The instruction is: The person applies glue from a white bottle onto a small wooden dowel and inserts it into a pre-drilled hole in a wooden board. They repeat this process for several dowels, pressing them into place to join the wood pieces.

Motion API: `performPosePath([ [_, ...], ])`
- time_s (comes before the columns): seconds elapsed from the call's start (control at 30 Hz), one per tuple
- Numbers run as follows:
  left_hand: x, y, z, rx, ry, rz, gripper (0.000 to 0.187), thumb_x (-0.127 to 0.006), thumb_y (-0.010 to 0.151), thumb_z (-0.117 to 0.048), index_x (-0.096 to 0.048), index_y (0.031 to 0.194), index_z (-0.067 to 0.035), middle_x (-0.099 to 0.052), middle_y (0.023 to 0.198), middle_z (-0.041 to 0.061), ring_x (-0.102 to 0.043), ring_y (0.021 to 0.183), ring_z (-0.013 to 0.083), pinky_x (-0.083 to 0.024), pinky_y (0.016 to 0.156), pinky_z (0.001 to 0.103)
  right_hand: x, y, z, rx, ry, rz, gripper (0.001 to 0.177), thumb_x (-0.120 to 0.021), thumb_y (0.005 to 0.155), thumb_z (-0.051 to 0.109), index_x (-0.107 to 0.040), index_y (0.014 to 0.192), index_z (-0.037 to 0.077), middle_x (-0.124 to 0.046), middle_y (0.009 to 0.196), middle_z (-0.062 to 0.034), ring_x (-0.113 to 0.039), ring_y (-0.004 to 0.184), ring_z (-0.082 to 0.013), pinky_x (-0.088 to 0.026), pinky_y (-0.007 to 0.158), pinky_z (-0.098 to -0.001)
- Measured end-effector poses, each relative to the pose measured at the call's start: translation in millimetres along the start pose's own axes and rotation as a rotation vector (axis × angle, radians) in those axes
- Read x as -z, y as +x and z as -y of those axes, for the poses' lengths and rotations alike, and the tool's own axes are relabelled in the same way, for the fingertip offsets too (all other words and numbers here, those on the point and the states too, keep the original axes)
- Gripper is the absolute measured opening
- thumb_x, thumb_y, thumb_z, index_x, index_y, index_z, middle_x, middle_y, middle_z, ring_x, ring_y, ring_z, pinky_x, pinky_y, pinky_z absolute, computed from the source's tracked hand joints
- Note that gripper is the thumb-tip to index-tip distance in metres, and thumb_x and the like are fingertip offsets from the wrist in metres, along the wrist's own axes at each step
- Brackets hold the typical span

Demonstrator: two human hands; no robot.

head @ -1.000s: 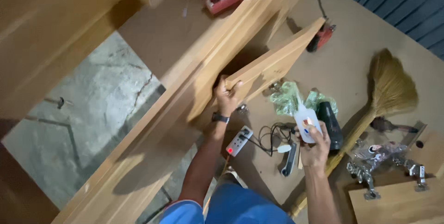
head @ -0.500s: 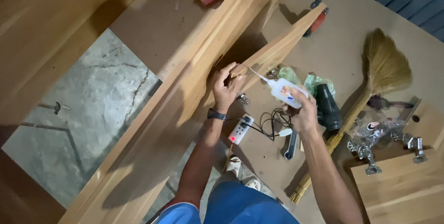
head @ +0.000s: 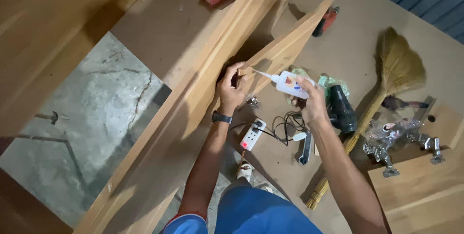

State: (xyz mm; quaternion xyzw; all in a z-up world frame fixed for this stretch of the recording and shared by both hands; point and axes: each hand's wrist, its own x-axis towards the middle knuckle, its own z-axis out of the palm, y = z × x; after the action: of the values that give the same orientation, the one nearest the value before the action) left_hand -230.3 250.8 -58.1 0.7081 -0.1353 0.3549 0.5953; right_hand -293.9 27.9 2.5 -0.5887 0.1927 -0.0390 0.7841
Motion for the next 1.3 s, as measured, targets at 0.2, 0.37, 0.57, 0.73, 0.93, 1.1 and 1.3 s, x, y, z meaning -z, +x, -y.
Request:
performPosePath([
  [0.2, 0, -1, -2, 0.049, -0.065, -0.01, 0.041, -0.062, 0.094, -0.002, -0.07, 0.132, -0.014, -0.075, 0.112, 0.015, -0.072, 0.105, 0.0333, -0.057, 0.091, 0.043, -1, 16, -1, -0.062, 0.087, -0.028, 0.051, -0.081, 0.085, 0.033, -0.06, 0.117, -0.001, -0.07, 0.074, -0.0189, -0.065, 0.05, -0.021, -0.048, 0.04, -0.0262],
  [0.37, 6, 1, -3, 0.03, -0.039, 0.077, 0.049, -0.053, 0.096, -0.003, -0.064, 0.142, -0.015, -0.068, 0.134, 0.012, -0.065, 0.122, 0.0316, -0.051, 0.103, 0.043, 7, 28, -7, -0.075, 0.088, -0.016, 0.048, -0.081, 0.084, 0.032, -0.064, 0.116, 0.0, -0.07, 0.077, -0.0193, -0.066, 0.051, -0.0223, -0.05, 0.041, -0.027],
  [0.57, 5, -3, 8, 0.064, 0.008, 0.172, 0.054, -0.054, 0.094, 0.006, -0.062, 0.142, -0.016, -0.068, 0.135, 0.011, -0.062, 0.127, 0.0348, -0.048, 0.108, 0.048, 21, 41, -12, -0.078, 0.092, 0.007, 0.05, -0.081, 0.084, 0.034, -0.066, 0.118, 0.001, -0.072, 0.081, -0.0181, -0.069, 0.054, -0.0219, -0.052, 0.043, -0.0269],
  [0.73, 6, -2, 3, 0.087, 0.041, 0.182, 0.049, -0.052, 0.099, 0.001, -0.065, 0.14, -0.022, -0.07, 0.131, 0.01, -0.064, 0.125, 0.0318, -0.049, 0.107, 0.046, 22, 46, -15, -0.085, 0.097, 0.015, 0.047, -0.08, 0.085, 0.031, -0.067, 0.119, 0.001, -0.072, 0.082, -0.0199, -0.069, 0.055, -0.0235, -0.053, 0.043, -0.0277],
  [0.93, -2, -3, 6, 0.087, -0.007, 0.076, 0.033, -0.052, 0.105, -0.015, -0.072, 0.13, -0.02, -0.075, 0.121, 0.009, -0.067, 0.119, 0.0299, -0.053, 0.102, 0.046, 20, 46, -16, -0.098, 0.1, 0.023, 0.05, -0.08, 0.085, 0.03, -0.065, 0.123, 0.001, -0.073, 0.084, -0.0188, -0.069, 0.054, -0.0235, -0.052, 0.042, -0.0273],
  [1.1, -5, -3, 6, 0.105, 0.021, 0.043, 0.033, -0.053, 0.103, -0.01, -0.073, 0.127, -0.019, -0.075, 0.118, 0.011, -0.068, 0.117, 0.032, -0.053, 0.101, 0.048, 17, 38, -6, -0.106, 0.099, 0.04, 0.043, -0.079, 0.084, 0.03, -0.067, 0.111, -0.001, -0.072, 0.077, -0.0182, -0.067, 0.051, -0.0226, -0.049, 0.04, -0.0274],
  [1.3, -6, -4, 11, 0.056, 0.006, 0.057, 0.035, -0.046, 0.106, -0.009, -0.071, 0.13, -0.012, -0.073, 0.123, 0.017, -0.065, 0.122, 0.0359, -0.048, 0.106, 0.052, 35, 49, -33, -0.124, 0.103, 0.038, 0.043, -0.08, 0.084, 0.032, -0.068, 0.109, 0.0, -0.071, 0.079, -0.0186, -0.066, 0.052, -0.0238, -0.05, 0.04, -0.0291],
])
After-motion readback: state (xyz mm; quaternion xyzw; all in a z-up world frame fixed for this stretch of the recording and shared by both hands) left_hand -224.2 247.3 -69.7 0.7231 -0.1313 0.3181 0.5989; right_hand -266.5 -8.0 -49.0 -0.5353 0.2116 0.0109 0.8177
